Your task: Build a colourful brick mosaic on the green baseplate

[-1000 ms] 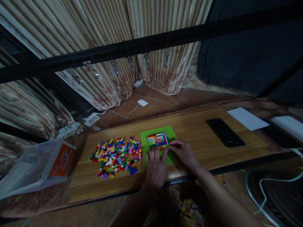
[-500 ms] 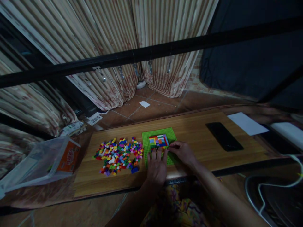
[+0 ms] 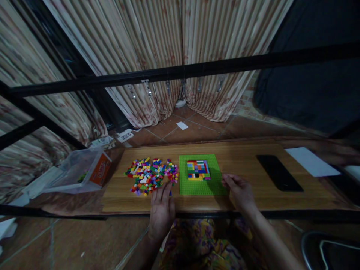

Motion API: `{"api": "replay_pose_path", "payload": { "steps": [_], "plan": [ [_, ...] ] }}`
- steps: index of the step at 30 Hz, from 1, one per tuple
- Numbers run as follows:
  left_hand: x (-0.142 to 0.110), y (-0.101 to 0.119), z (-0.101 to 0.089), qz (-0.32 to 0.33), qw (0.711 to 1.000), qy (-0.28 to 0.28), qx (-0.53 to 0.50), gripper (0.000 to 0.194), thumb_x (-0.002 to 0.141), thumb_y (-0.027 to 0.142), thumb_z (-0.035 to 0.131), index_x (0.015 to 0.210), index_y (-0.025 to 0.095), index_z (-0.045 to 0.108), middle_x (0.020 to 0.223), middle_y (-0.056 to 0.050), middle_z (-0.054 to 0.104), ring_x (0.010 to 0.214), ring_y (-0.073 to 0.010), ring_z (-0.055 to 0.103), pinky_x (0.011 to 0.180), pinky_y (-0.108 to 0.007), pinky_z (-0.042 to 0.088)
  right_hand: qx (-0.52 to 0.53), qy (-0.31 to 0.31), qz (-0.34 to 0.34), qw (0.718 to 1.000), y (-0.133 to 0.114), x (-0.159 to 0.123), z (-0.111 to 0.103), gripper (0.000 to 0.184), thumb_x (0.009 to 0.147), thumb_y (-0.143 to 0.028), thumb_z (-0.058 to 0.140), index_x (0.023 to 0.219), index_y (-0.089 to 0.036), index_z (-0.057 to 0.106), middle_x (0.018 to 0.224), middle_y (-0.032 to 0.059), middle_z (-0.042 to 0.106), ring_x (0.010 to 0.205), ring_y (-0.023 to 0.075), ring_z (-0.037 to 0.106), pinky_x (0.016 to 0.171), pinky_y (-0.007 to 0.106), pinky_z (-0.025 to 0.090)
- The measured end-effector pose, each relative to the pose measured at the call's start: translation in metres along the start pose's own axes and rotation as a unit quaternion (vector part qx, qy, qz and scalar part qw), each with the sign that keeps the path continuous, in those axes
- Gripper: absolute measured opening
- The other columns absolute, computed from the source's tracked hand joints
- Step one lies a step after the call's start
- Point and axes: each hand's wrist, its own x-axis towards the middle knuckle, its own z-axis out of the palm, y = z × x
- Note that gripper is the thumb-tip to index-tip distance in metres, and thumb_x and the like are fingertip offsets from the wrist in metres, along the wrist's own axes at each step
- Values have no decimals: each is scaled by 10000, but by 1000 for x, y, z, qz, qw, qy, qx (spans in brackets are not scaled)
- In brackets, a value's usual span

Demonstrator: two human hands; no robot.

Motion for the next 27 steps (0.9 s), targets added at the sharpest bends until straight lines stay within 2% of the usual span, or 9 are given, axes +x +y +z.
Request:
{"api": "replay_pose_path", "payload": {
  "steps": [4, 9, 12, 17, 19, 23, 27],
  "plan": [
    [-15, -16, -2, -51, 999, 4, 0, 398, 878, 147, 479, 1277, 160, 484, 1206, -118, 569, 1135, -256, 504, 985, -441, 443, -76, -52, -7, 996, -1, -21, 12, 392, 680, -545, 681, 776, -166, 703, 670, 45, 679, 649, 189, 618, 628, 303, 479],
    [-17, -16, -2, -67, 997, -10, -28, 415, 872, 120, 467, 1287, 149, 464, 1171, -119, 587, 1106, -246, 533, 968, -435, 468, -154, -150, -57, 975, 11, -47, 34, 340, 781, -498, 596, 869, -189, 708, 889, 74, 712, 841, 229, 641, 787, 357, 479],
    [-17, -16, 1, -76, 995, -10, -57, 436, 858, 102, 471, 1291, 148, 452, 1167, -118, 593, 1086, -246, 550, 949, -434, 484, -192, -220, -99, 951, 12, -59, 49, 281, 835, -431, 547, 923, -209, 694, 960, 68, 697, 907, 220, 635, 818, 343, 474],
    [-19, -18, 4, -95, 992, -7, -87, 457, 876, 113, 454, 1327, 176, 415, 1198, -109, 588, 1117, -238, 550, 961, -443, 480, -243, -307, -189, 901, 8, -70, 76, 220, 883, -299, 474, 961, -234, 669, 930, 43, 674, 866, 188, 637, 780, 303, 480],
    [-19, -19, 3, -105, 990, -15, -96, 458, 881, 106, 440, 1331, 184, 413, 1209, -99, 587, 1132, -221, 545, 975, -423, 476, -266, -311, -220, 886, 9, -68, 87, 229, 888, -263, 456, 961, -243, 672, 917, 38, 669, 856, 186, 636, 768, 301, 480],
    [-19, -19, 1, -112, 988, -27, -99, 450, 870, 102, 451, 1313, 183, 445, 1185, -93, 604, 1112, -213, 556, 970, -408, 482, -326, -271, -272, 864, 8, -60, 109, 244, 883, -220, 452, 934, -238, 690, 919, 48, 669, 856, 194, 625, 778, 314, 469],
    [-19, -19, 1, -108, 989, -24, -98, 427, 866, 105, 453, 1288, 169, 472, 1167, -104, 605, 1095, -216, 562, 964, -410, 484, -381, -263, -291, 837, 4, -53, 125, 234, 868, -207, 474, 950, -237, 691, 924, 53, 660, 851, 202, 611, 758, 312, 461]
  ]
}}
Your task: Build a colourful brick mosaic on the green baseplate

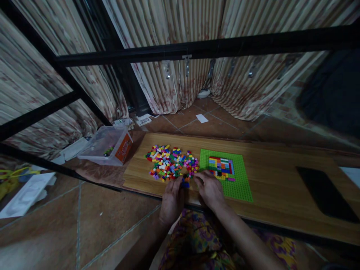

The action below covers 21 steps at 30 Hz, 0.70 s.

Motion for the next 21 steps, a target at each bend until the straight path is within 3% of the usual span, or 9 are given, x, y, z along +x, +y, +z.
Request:
{"api": "replay_pose_path", "payload": {
  "steps": [5, 11, 16, 21],
  "plan": [
    [1, 0, 1, -3, 1000, 4, -12, 409, 877, 115, 446, 1282, 165, 473, 1148, -104, 604, 1069, -204, 567, 951, -387, 494, -22, -33, -11, 999, -5, 7, 8, 190, 846, -244, 538, 956, -231, 693, 933, 66, 652, 894, 229, 596, 767, 328, 455],
    [1, -2, 0, 5, 1000, 3, -13, 426, 886, 128, 439, 1312, 158, 438, 1157, -112, 595, 1081, -210, 567, 946, -392, 496, -26, -13, 5, 1000, -10, 7, 13, 156, 868, -256, 529, 832, -240, 680, 867, 54, 635, 846, 210, 587, 710, 299, 448],
    [3, 6, -2, 29, 999, 12, -7, 410, 890, 139, 438, 1298, 170, 454, 1163, -114, 599, 1096, -217, 565, 943, -395, 499, 34, 20, 4, 999, -5, -14, -6, 275, 942, -290, 408, 877, -233, 669, 854, 53, 630, 821, 190, 606, 751, 304, 471],
    [7, 29, 12, 44, 998, -30, -31, 382, 879, 128, 430, 1246, 190, 516, 1143, -100, 627, 1072, -208, 582, 928, -362, 502, 91, 88, 56, 990, 27, -43, -36, 279, 931, -369, 446, 978, -242, 690, 924, 70, 669, 856, 209, 633, 787, 348, 502]
  ]
}}
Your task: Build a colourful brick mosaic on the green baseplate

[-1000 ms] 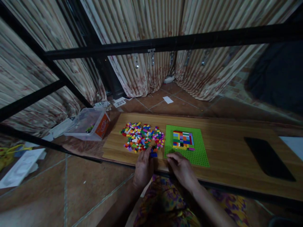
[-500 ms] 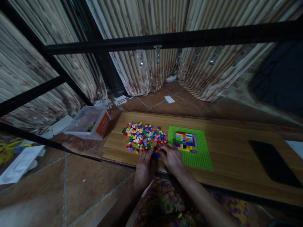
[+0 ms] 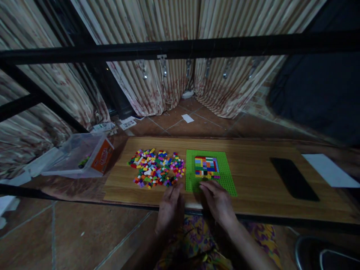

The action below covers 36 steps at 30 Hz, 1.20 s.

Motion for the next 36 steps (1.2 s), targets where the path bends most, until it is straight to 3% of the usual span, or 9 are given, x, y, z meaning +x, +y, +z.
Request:
{"api": "replay_pose_path", "payload": {
  "steps": [5, 10, 16, 27, 36],
  "plan": [
    [15, 34, 31, -34, 981, -127, -140, 428, 852, 177, 479, 1280, 173, 504, 939, -61, 689, 841, -178, 644, 805, -316, 529, -46, 69, 34, 996, 33, 7, -27, 330, 888, -464, 496, 928, -242, 738, 954, 75, 655, 884, 216, 627, 804, 361, 507],
    [35, 58, 51, -92, 950, -199, -221, 552, 836, 207, 478, 1378, 145, 394, 860, -41, 696, 702, -162, 639, 683, -283, 523, -107, 60, -12, 992, 50, 19, -30, 312, 893, -447, 494, 950, -271, 746, 995, 74, 625, 931, 226, 588, 807, 374, 501],
    [46, 60, 62, -109, 942, -228, -219, 601, 818, 212, 476, 1406, 172, 358, 805, -17, 690, 687, -162, 633, 652, -270, 510, -133, 66, -48, 988, 57, 22, -28, 251, 885, -400, 521, 952, -303, 743, 1088, 68, 617, 983, 240, 558, 833, 409, 490],
    [50, 61, 60, -103, 944, -246, -196, 599, 798, 204, 476, 1389, 174, 385, 781, -18, 690, 685, -173, 634, 656, -276, 504, -170, 71, -101, 978, 56, 15, -26, 259, 911, -292, 493, 1058, -257, 704, 1230, 85, 580, 1065, 253, 516, 886, 429, 466],
    [52, 61, 61, -104, 947, -247, -178, 600, 797, 216, 482, 1387, 178, 383, 793, -24, 694, 681, -174, 633, 642, -277, 494, -35, 102, -24, 994, 58, 22, -21, 221, 866, -373, 557, 897, -245, 735, 1161, 87, 606, 1028, 230, 570, 888, 408, 477]
  ]
}}
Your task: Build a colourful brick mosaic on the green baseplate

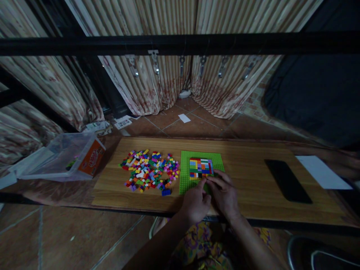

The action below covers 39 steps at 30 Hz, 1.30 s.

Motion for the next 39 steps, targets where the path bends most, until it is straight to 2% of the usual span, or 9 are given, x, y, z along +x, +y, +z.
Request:
{"api": "replay_pose_path", "payload": {
  "steps": [3, 10, 18, 25, 29, 32, 34, 37, 39],
  "plan": [
    [0, 1, 0, 2, 1000, -2, -1, 575, 808, 224, 471, 1376, 188, 393, 801, -22, 696, 681, -173, 632, 638, -276, 489, 40, 0, 40, 998, 0, 3, 0, 233, 847, -406, 572, 830, -228, 721, 1096, 83, 617, 999, 219, 599, 882, 381, 481],
    [1, 6, -4, -16, 1000, -2, 18, 546, 808, 211, 470, 1351, 208, 418, 826, -27, 700, 678, -172, 629, 666, -288, 485, 45, -21, 51, 997, -5, 13, -5, 256, 824, -433, 584, 757, -217, 704, 1030, 82, 620, 964, 219, 609, 847, 358, 477],
    [2, 4, 1, -25, 1000, 9, 8, 542, 800, 219, 488, 1340, 212, 437, 803, -16, 704, 671, -171, 631, 634, -276, 463, 36, -52, 194, 979, -2, 23, -2, 248, 685, -432, 664, 771, -201, 678, 772, 32, 650, 683, 187, 595, 656, 320, 462],
    [-8, -3, 2, 4, 998, 37, -46, 561, 814, 211, 474, 1369, 162, 406, 784, -20, 680, 639, -153, 607, 597, -256, 460, 51, -69, 215, 973, -2, 29, -3, 249, 623, -425, 687, 721, -196, 670, 673, 7, 640, 613, 171, 575, 590, 293, 438],
    [-38, -19, -16, 21, 995, 70, -66, 509, 847, 253, 474, 1349, 169, 440, 771, -12, 663, 621, -137, 584, 582, -241, 447, 128, -23, 227, 965, 1, 25, -9, 340, 591, -482, 725, 755, -186, 700, 683, 25, 681, 630, 185, 608, 596, 298, 459],
    [-64, -35, -40, -19, 991, 115, -62, 429, 862, 260, 460, 1281, 173, 501, 747, -2, 648, 629, -131, 587, 580, -230, 442, 161, 55, 238, 956, 0, 19, -14, 352, 650, -497, 683, 770, -166, 695, 748, 61, 707, 707, 207, 637, 657, 324, 479],
    [-78, -45, -56, -32, 988, 142, -55, 399, 865, 266, 461, 1247, 167, 520, 723, 6, 638, 632, -134, 591, 593, -233, 452, 155, 79, 236, 956, -6, 14, -16, 341, 691, -492, 651, 764, -161, 684, 748, 69, 705, 719, 211, 638, 675, 333, 481],
    [-92, -59, -73, -36, 981, 190, -22, 372, 861, 267, 477, 1210, 155, 538, 734, -2, 650, 640, -142, 602, 632, -251, 476, 140, 64, 209, 966, -22, 3, -13, 326, 734, -484, 626, 782, -167, 681, 763, 70, 704, 726, 214, 641, 687, 336, 485],
    [-97, -66, -79, -38, 976, 215, -3, 354, 856, 249, 482, 1190, 155, 549, 754, -13, 667, 659, -153, 620, 659, -266, 494, 130, 15, 174, 976, -36, -5, -7, 311, 774, -476, 595, 819, -182, 684, 831, 71, 706, 779, 217, 646, 725, 341, 488]
  ]
}}
